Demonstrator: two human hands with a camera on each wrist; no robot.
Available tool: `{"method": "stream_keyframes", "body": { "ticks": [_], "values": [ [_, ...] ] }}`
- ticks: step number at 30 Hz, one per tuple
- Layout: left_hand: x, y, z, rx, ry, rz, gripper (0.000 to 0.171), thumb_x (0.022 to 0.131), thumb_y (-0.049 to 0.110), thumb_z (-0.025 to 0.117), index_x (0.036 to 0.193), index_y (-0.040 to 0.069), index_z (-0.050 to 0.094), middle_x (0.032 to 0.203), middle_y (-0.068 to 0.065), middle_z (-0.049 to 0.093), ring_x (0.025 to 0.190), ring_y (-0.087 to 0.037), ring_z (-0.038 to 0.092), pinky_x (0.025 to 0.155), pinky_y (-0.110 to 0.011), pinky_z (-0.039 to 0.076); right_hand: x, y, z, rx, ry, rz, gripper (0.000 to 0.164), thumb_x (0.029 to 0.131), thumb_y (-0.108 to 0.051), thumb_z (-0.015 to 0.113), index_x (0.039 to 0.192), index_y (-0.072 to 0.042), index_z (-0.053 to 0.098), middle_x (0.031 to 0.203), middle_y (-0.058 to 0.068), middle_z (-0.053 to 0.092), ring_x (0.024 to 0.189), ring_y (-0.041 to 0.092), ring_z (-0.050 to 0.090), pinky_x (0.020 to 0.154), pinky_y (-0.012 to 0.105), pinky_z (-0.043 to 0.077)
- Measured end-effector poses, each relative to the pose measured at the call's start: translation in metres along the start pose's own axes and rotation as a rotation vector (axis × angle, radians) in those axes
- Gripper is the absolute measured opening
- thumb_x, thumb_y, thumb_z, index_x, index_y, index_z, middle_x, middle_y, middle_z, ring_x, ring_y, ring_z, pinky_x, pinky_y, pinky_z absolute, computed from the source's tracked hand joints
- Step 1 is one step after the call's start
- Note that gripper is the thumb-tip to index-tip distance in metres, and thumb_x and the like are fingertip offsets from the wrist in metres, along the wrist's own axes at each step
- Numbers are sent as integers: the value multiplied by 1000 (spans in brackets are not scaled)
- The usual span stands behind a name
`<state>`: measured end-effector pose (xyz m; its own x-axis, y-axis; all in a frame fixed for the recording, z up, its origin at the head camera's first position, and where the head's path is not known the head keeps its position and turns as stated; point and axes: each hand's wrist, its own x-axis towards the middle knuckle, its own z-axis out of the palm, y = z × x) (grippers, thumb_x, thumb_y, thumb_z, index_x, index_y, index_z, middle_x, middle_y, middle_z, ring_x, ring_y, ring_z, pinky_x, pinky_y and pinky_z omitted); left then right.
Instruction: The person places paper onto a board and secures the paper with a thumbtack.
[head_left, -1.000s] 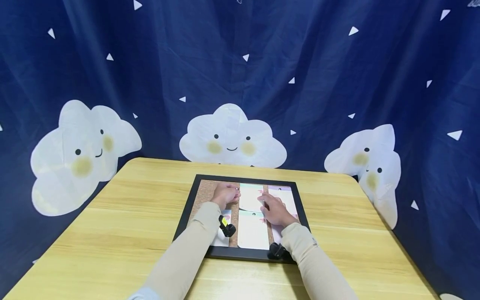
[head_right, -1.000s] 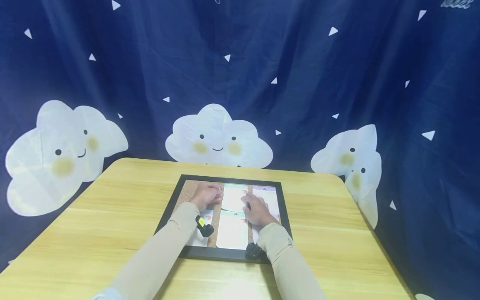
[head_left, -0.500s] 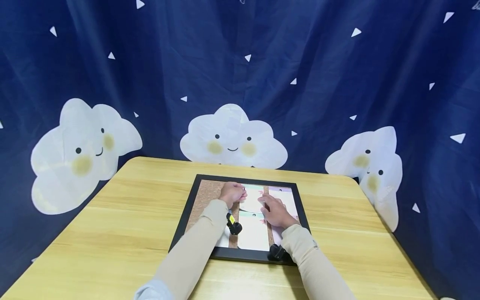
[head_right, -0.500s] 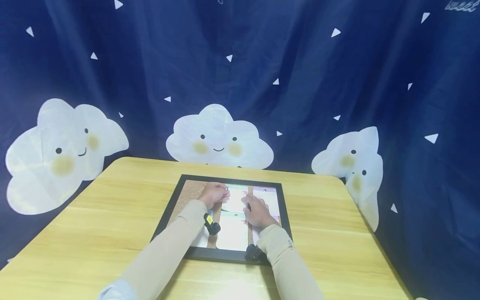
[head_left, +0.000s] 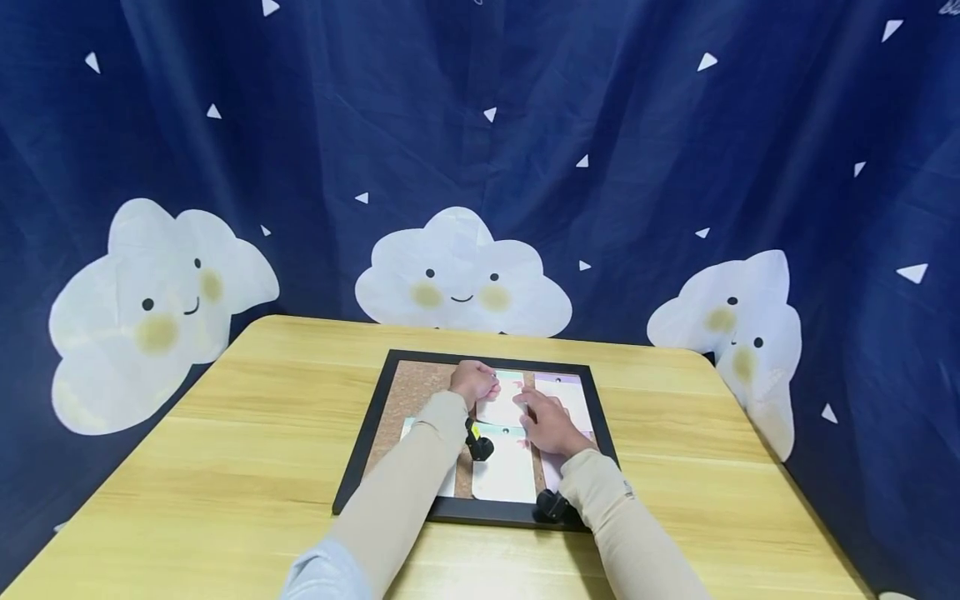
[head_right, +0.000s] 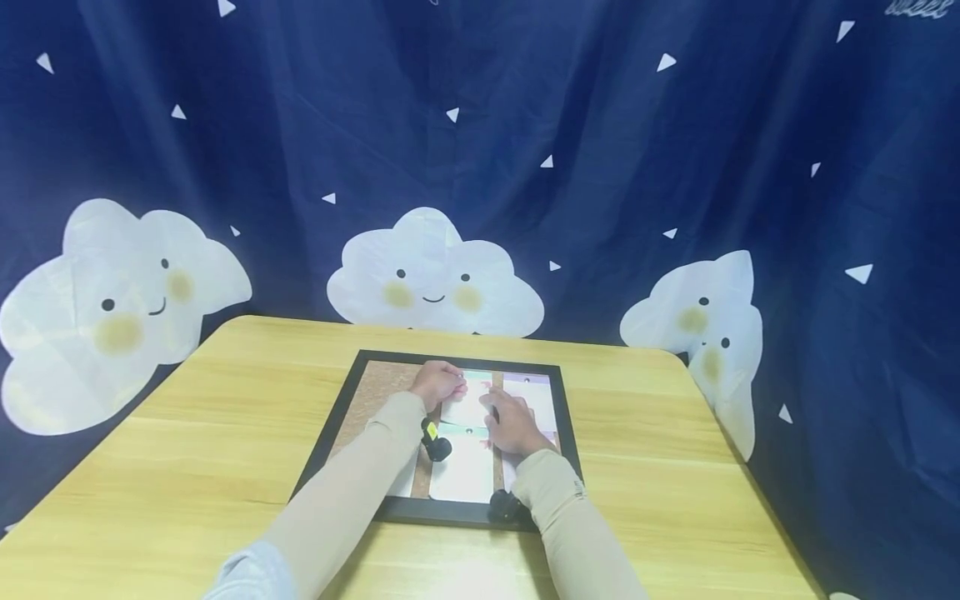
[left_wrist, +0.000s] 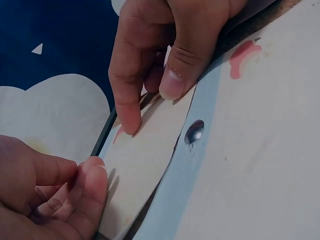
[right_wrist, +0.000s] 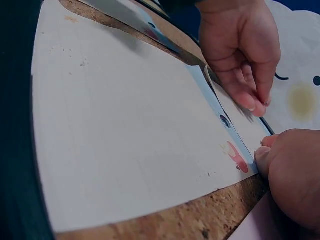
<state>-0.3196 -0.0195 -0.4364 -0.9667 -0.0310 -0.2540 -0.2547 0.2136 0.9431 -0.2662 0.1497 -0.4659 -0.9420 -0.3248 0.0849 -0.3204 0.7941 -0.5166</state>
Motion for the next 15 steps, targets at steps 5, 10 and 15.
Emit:
{"method": "stream_keyframes", "body": {
  "ticks": [5,10,15],
  "values": [
    [4,1,8,-18,-3,-17,9,86,-4,63,94,-3,62,68,-11,65,52,-11,59,53,-22,52,1,2,2,-8,-9,7,35,98,-12,54,132,-11,56,150,11,40,136,37,34,109,54,25],
    [9,1,16,-35,-4,-18,10,84,-7,62,93,-4,61,68,-10,64,52,-10,57,53,-21,51,0,0,1,-9,4,1,35,97,-12,55,132,-10,57,150,12,40,134,38,36,107,56,27],
    [12,4,20,16,46,-55,15,83,-4,58,94,-2,68,67,-7,67,50,-9,59,51,-20,50,-2,-2,0,-7,11,-11,34,96,-11,56,130,-9,57,149,14,40,133,40,37,105,58,28]
  ]
}}
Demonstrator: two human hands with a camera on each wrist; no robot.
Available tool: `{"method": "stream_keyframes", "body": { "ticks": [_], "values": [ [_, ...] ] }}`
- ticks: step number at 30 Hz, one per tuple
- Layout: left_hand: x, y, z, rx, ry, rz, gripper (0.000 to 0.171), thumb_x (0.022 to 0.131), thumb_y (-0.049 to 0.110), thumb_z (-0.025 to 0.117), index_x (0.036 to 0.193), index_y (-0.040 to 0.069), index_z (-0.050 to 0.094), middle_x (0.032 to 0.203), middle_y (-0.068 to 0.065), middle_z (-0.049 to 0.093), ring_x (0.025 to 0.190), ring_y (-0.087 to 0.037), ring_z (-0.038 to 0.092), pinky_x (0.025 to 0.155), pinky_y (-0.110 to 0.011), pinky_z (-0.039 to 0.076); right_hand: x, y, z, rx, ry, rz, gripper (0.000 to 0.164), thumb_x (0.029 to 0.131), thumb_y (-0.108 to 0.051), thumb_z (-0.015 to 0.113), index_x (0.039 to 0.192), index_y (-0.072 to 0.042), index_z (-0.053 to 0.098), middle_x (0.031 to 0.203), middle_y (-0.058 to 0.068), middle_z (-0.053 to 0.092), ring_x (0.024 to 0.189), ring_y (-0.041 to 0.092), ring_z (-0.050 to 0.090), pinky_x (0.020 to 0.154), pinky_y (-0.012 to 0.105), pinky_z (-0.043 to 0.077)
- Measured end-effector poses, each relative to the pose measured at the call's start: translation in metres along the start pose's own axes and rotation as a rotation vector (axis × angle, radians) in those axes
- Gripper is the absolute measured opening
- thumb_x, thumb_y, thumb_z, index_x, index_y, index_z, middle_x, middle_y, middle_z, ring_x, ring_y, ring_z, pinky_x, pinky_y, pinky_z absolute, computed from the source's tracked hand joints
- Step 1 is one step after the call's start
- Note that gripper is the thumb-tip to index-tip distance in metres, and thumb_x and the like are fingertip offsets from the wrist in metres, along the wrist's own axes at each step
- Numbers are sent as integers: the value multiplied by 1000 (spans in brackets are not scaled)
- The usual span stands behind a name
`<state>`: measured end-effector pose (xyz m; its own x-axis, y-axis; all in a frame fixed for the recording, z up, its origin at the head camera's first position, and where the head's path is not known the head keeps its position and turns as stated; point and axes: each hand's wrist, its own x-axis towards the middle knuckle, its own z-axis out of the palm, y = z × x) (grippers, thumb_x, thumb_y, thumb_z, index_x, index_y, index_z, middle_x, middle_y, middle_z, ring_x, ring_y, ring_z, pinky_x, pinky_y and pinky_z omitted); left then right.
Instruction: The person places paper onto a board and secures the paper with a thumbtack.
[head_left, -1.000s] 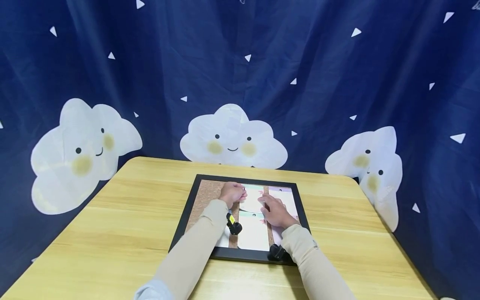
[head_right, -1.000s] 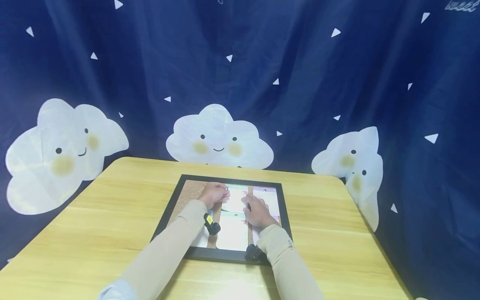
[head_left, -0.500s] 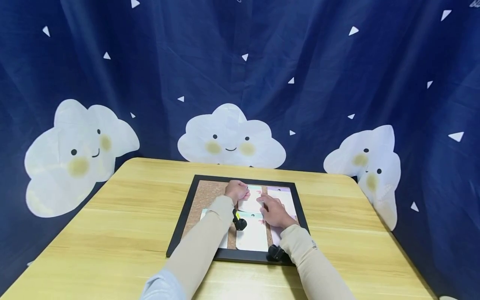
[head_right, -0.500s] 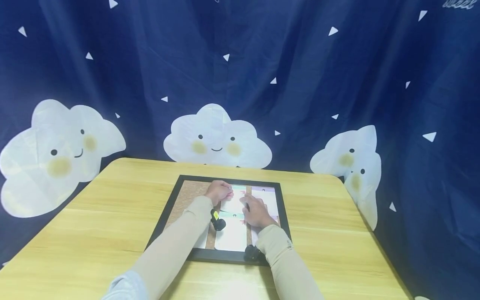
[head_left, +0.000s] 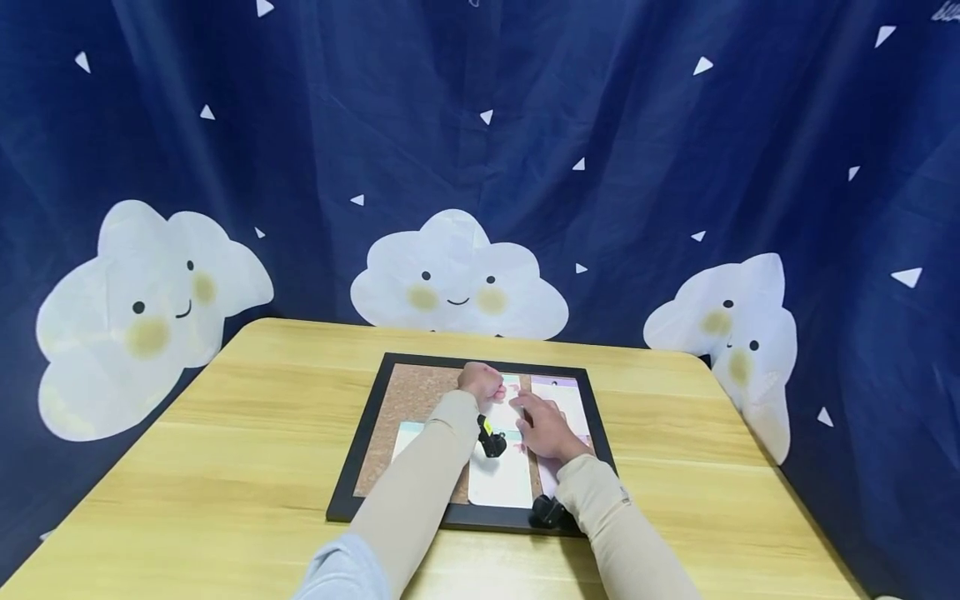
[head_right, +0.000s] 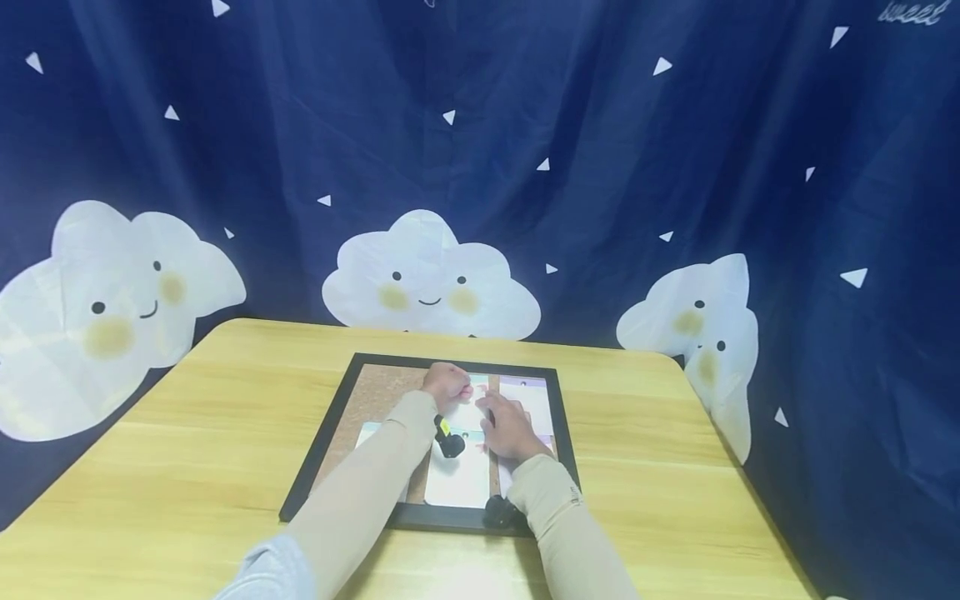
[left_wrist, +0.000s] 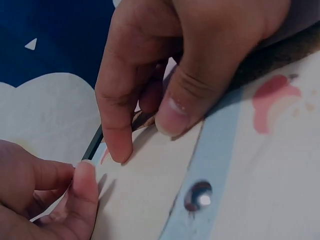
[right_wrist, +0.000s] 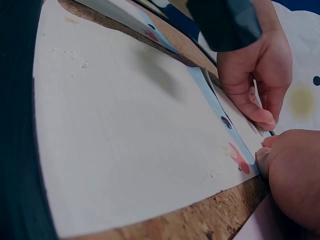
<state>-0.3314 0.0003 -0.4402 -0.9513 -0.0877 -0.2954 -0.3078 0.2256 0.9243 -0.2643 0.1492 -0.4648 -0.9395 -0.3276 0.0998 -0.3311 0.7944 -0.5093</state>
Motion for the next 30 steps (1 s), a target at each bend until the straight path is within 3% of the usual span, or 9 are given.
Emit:
{"method": "stream_keyframes", "body": {
  "ticks": [7,15,18,25,27,30],
  "values": [
    [4,2,2,-26,94,-77,9,78,-10,62,86,-9,67,57,-8,63,43,-10,56,44,-20,49,-1,-1,0,14,5,-11,33,96,-10,56,128,-8,58,148,15,41,133,41,36,106,58,27],
    [6,3,1,-32,85,-100,44,81,-12,59,125,-12,55,82,-22,60,44,-13,54,43,-23,47,-1,1,6,-10,20,-33,32,96,-11,55,128,-9,57,148,16,41,134,39,37,104,58,29],
    [6,4,0,54,83,-89,41,81,-12,59,121,-12,57,79,-21,61,43,-14,51,40,-24,43,-1,1,7,-5,24,-40,32,96,-10,55,128,-9,58,147,17,41,133,39,37,105,57,29],
    [9,7,1,343,114,-32,12,83,-2,60,92,-6,67,69,-15,62,47,-18,46,40,-29,35,-2,-3,5,-6,23,-24,31,97,-10,55,128,-9,58,148,16,41,134,38,37,106,56,28],
    [11,6,1,375,125,-25,12,85,1,60,91,-5,67,71,-14,61,49,-19,47,41,-28,36,-2,-3,4,-12,23,-20,31,97,-10,55,128,-9,58,148,16,41,134,38,37,106,56,28],
    [13,6,2,352,115,-15,16,87,3,62,97,-7,69,71,-13,63,49,-17,50,41,-28,38,-3,-3,3,-13,24,-15,31,97,-10,55,128,-9,58,147,16,41,133,39,37,105,57,29]
  ]
}}
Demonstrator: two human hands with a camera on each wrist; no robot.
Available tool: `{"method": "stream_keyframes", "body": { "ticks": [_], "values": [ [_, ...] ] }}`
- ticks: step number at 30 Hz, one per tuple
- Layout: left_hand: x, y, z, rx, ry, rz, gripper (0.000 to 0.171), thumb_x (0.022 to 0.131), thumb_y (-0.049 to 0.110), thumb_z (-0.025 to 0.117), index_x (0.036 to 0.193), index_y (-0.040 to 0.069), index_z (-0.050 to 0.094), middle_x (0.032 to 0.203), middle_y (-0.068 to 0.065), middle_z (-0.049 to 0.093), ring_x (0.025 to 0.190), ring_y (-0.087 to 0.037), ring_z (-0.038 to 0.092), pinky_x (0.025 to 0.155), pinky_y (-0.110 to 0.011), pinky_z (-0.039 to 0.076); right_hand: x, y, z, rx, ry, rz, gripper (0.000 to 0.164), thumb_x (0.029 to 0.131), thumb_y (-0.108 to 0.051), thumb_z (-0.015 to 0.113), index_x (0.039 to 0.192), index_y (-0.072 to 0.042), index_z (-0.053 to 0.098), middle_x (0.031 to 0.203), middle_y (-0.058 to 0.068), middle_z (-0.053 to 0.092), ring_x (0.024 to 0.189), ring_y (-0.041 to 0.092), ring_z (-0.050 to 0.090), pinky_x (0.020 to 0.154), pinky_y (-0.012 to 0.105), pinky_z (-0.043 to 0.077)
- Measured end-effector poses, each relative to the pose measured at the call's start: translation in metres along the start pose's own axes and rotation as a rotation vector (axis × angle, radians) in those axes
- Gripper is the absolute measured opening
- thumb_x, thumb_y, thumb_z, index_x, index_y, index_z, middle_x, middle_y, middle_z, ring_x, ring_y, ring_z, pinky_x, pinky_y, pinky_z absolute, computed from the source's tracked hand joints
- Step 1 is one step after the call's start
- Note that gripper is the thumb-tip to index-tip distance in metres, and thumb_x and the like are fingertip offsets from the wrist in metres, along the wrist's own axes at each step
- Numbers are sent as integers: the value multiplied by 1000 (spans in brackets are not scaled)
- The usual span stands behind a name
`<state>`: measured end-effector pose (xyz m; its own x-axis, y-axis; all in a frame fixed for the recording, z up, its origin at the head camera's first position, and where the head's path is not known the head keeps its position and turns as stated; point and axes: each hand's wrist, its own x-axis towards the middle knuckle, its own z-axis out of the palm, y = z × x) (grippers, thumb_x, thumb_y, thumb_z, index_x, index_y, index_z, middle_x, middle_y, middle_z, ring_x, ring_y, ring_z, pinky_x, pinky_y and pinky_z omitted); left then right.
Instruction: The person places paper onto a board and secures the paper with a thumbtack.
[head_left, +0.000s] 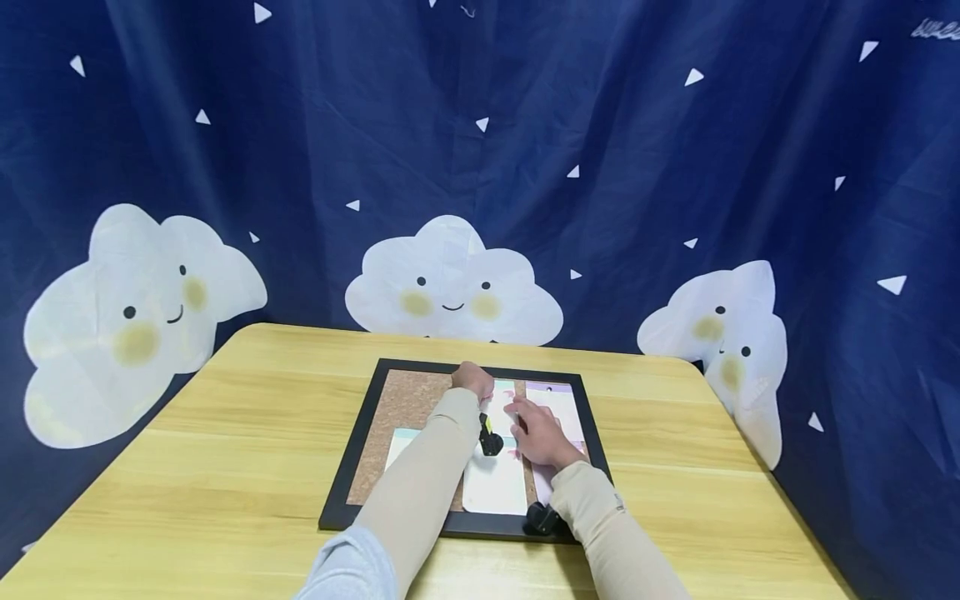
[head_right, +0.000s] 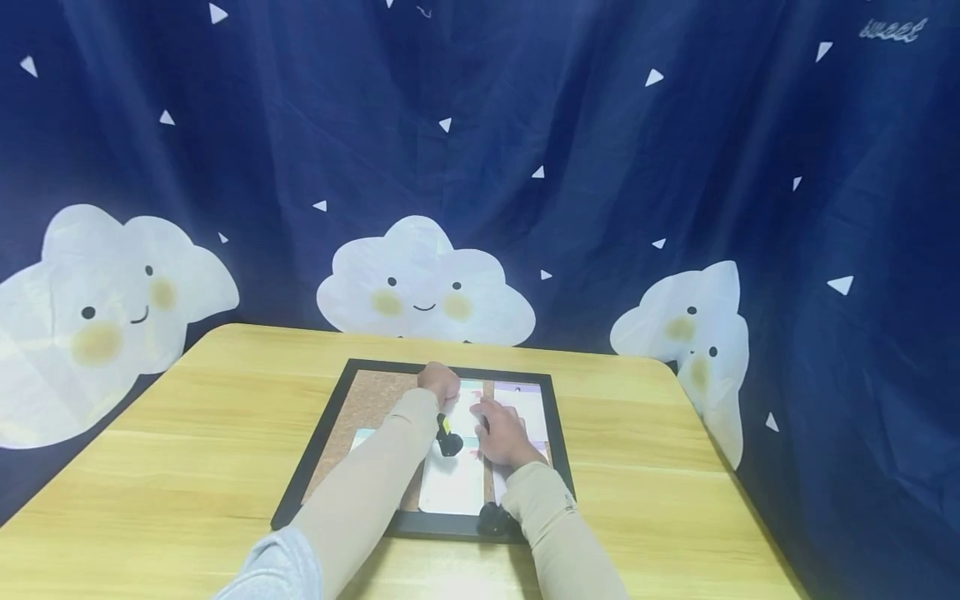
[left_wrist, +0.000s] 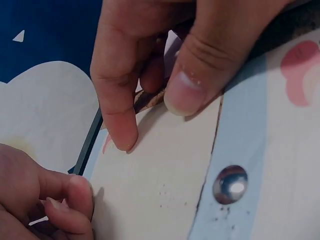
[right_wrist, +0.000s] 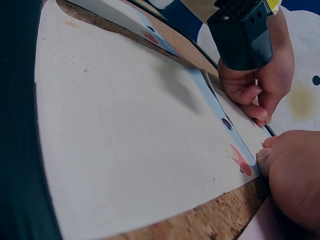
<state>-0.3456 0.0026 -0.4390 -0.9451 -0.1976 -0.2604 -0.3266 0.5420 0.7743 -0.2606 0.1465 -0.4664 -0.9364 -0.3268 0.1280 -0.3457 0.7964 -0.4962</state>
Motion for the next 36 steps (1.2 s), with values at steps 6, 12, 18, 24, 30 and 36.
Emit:
{"method": "stream_keyframes", "body": {
  "ticks": [6,12,18,24,30,36],
  "values": [
    [2,0,-2,-74,-47,7,7,83,-4,67,87,-9,71,60,-10,62,40,-14,43,37,-26,34,0,0,0,1,-5,5,31,97,-10,55,128,-9,58,147,16,41,134,38,37,105,56,28],
    [0,0,0,-140,-51,-12,8,79,-8,68,86,-9,70,60,-10,63,40,-14,43,36,-25,32,0,1,1,0,-11,0,32,96,-9,55,128,-9,57,148,16,41,134,38,37,106,56,28],
    [-4,4,1,-53,-36,13,23,88,0,58,107,-11,65,68,-14,63,43,-15,43,38,-27,33,-1,1,0,10,1,-13,31,96,-9,55,127,-9,58,148,16,41,134,37,37,106,55,28],
    [-7,7,2,52,-27,34,20,90,11,57,98,-6,65,75,-16,59,49,-18,47,42,-29,37,0,2,0,-3,9,-14,31,97,-11,54,127,-9,57,148,16,41,134,37,37,105,55,29],
    [-7,6,2,70,-19,44,23,91,14,59,100,-6,65,75,-14,60,54,-19,50,45,-29,40,0,2,1,1,10,-20,31,96,-10,55,127,-8,57,147,16,42,134,37,37,106,55,28],
    [-2,4,1,73,-23,39,20,90,13,59,94,-5,66,71,-14,58,51,-18,48,43,-29,38,0,2,1,1,12,-1,31,97,-11,55,127,-10,58,147,15,42,134,38,37,106,57,28]
  ]
}}
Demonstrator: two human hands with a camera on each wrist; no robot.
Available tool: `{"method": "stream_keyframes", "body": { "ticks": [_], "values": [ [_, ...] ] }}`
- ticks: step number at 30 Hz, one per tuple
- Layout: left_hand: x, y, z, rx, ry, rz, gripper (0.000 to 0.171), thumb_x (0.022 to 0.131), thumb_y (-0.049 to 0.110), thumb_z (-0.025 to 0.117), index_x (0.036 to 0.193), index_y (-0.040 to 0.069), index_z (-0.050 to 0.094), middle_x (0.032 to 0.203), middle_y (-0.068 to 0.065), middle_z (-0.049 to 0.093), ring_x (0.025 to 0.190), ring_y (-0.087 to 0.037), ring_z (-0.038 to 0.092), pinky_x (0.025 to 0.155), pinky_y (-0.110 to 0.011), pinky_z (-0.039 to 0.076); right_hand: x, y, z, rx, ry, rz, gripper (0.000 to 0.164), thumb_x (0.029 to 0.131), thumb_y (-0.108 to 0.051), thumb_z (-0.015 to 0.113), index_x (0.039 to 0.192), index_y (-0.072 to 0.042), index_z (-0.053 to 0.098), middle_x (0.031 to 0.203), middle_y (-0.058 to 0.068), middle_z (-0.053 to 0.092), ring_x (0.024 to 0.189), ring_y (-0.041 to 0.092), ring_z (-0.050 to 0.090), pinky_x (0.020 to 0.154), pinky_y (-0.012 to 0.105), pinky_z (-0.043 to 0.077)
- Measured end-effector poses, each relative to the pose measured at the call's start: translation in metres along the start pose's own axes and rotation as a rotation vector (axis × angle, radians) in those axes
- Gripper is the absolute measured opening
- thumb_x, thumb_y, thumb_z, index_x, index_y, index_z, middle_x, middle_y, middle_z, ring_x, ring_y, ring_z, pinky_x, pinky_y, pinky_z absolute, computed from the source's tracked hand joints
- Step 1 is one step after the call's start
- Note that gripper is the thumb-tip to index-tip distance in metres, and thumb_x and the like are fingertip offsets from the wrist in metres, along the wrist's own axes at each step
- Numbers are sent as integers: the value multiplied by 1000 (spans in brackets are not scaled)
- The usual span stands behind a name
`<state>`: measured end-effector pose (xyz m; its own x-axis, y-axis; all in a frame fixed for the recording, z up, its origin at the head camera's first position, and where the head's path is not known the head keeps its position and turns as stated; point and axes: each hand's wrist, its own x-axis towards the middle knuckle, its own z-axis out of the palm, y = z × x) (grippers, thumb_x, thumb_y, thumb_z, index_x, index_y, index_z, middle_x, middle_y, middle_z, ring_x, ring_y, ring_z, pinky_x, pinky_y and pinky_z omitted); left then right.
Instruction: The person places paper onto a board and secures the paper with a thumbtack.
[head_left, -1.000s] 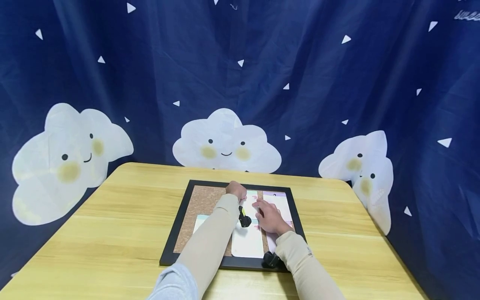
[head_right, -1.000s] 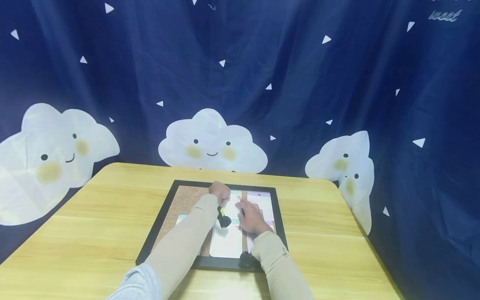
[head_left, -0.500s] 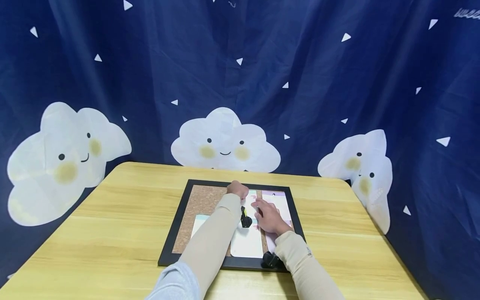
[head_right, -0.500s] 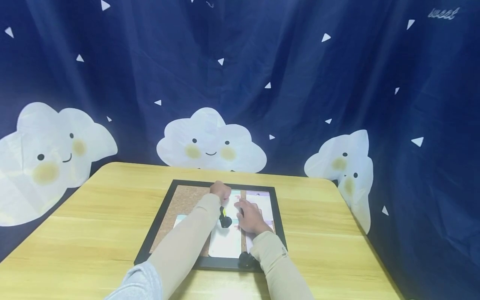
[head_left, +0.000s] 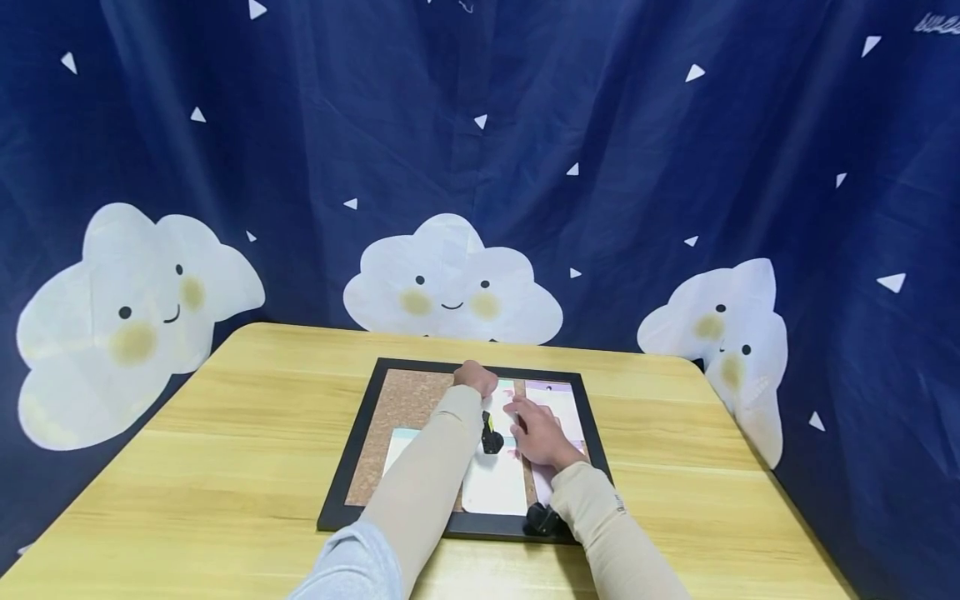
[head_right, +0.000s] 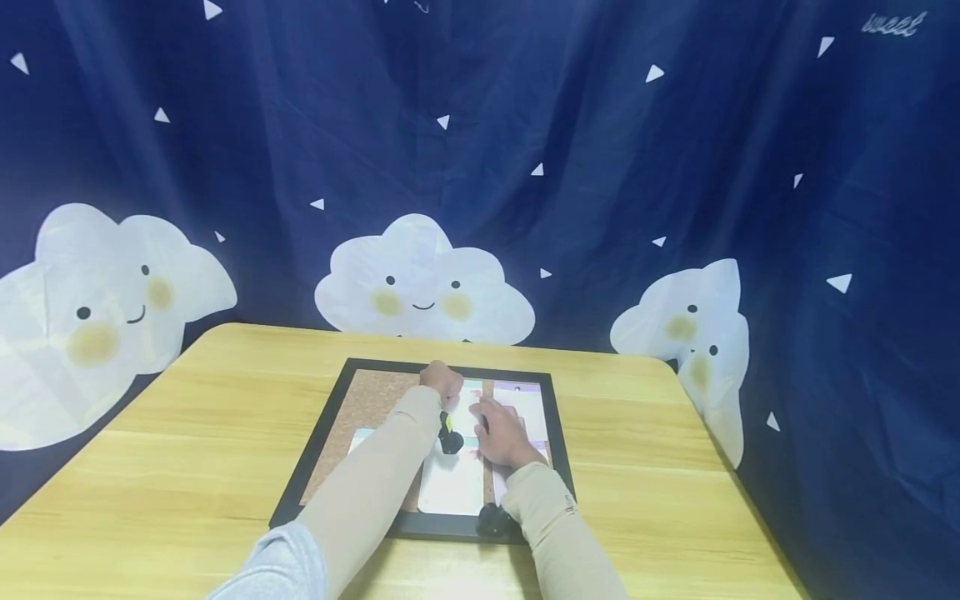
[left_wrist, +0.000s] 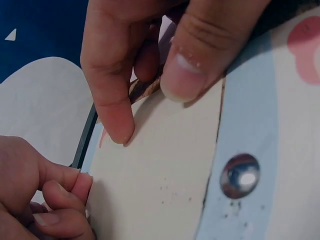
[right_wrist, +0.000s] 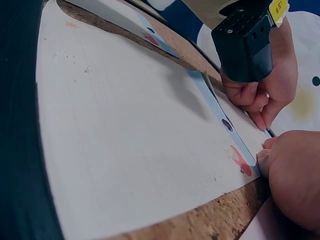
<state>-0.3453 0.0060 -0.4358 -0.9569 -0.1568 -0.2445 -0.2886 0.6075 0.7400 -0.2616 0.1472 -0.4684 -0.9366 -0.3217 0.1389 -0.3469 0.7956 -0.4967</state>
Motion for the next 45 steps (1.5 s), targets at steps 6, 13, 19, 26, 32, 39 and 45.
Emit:
{"method": "stream_keyframes", "body": {
  "ticks": [6,13,19,26,32,39,45],
  "values": [
    [-4,-2,-2,34,9,8,19,91,11,60,98,-6,66,78,-17,61,59,-23,54,50,-33,43,0,0,1,10,8,-7,31,96,-12,55,127,-9,58,147,15,42,133,40,37,105,58,28],
    [0,-3,-1,48,27,-11,18,89,9,63,99,-6,67,88,-22,65,68,-27,60,58,-39,49,0,-1,2,8,10,-15,31,96,-11,55,127,-9,58,147,15,42,134,39,37,105,58,28],
    [0,-4,-1,38,47,2,17,88,7,65,98,-5,68,92,-23,66,75,-30,63,65,-42,52,0,-2,2,-8,3,-7,32,96,-12,55,127,-10,58,148,15,42,133,39,37,105,57,29],
    [-3,-6,2,37,79,6,11,85,3,66,92,-5,68,87,-22,66,72,-29,63,62,-40,53,-2,-4,1,-11,4,-3,31,95,-10,55,126,-9,58,147,16,42,133,40,38,105,57,29],
    [-5,-8,2,54,99,-2,12,83,1,68,93,-5,68,85,-20,66,73,-28,63,65,-41,54,-2,-5,2,-1,1,9,31,96,-11,55,126,-10,58,148,15,41,134,38,36,106,56,28],
    [-5,-9,1,59,56,10,9,82,-2,68,90,-6,68,70,-17,62,56,-24,57,47,-33,46,-1,-3,3,7,3,27,32,96,-12,56,128,-11,58,148,14,42,131,41,38,106,57,28],
    [-5,-11,1,55,26,42,10,79,-5,68,89,-6,68,67,-16,61,48,-19,51,39,-29,39,0,-4,2,-4,-13,73,35,96,-14,56,131,-11,58,149,12,40,134,39,35,109,55,25]
  ]
}}
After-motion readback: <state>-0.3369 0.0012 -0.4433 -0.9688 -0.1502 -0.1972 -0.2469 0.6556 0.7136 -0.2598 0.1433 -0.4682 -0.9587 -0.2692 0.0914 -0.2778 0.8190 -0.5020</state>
